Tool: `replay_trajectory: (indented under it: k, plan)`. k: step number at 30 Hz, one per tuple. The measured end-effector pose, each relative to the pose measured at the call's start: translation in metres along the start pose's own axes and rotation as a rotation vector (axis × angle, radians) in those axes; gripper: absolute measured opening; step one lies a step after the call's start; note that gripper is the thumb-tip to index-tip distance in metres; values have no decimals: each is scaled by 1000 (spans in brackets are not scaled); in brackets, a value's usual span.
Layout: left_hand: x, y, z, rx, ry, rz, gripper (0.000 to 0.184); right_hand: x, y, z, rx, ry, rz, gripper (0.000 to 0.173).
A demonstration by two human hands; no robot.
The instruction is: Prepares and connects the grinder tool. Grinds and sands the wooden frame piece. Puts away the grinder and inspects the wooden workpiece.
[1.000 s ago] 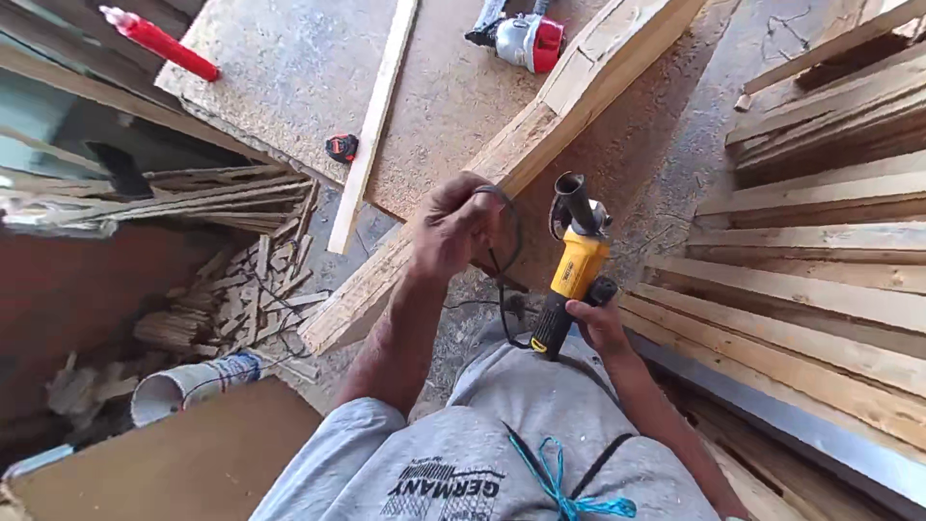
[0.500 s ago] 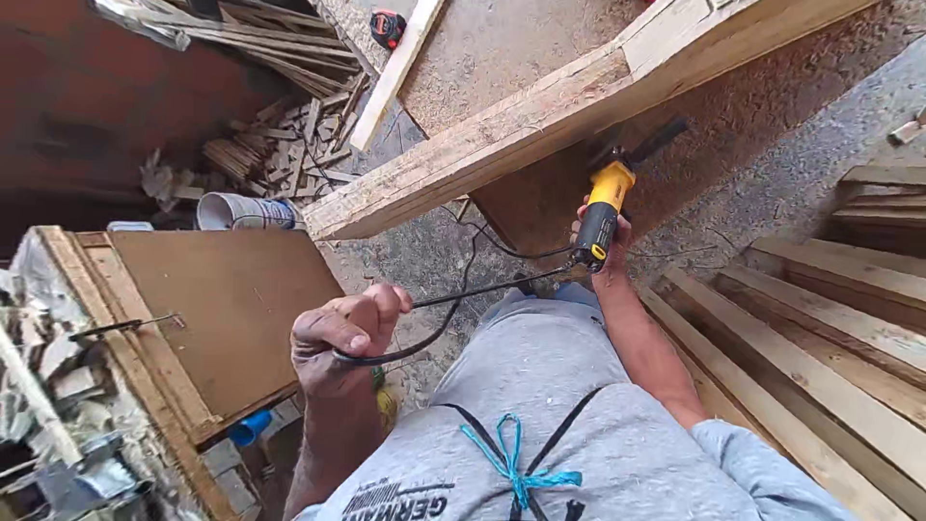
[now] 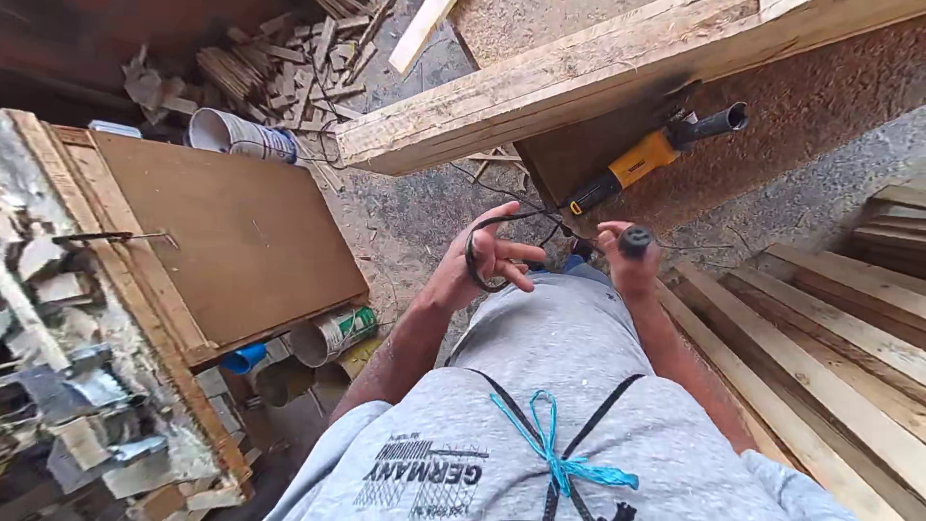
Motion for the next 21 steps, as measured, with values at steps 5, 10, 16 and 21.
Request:
replay_trajectory:
  k: [5, 10, 16, 21]
  plan:
    - [38, 32, 15, 10, -30, -98, 50, -29, 68, -28, -629, -231, -29, 61]
    - [30, 14, 34, 178, 133, -67, 47, -42, 94, -26, -548, -91, 230, 20]
    - [-115, -30, 26, -12, 299, 337, 47, -62, 79, -3, -201, -35, 386, 17]
    - [-117, -40, 28, 160, 312, 732, 32, -73, 95, -14, -355, -46, 307, 13]
Point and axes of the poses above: each hand's wrist, its own z-axis towards the middle knuckle, its own y-axis out of the palm, x = y × z, the point moved 1 cm from there along z, towards the middle knuckle, and after that the axes turned 15 degrees about -y, right-handed, at the moved point
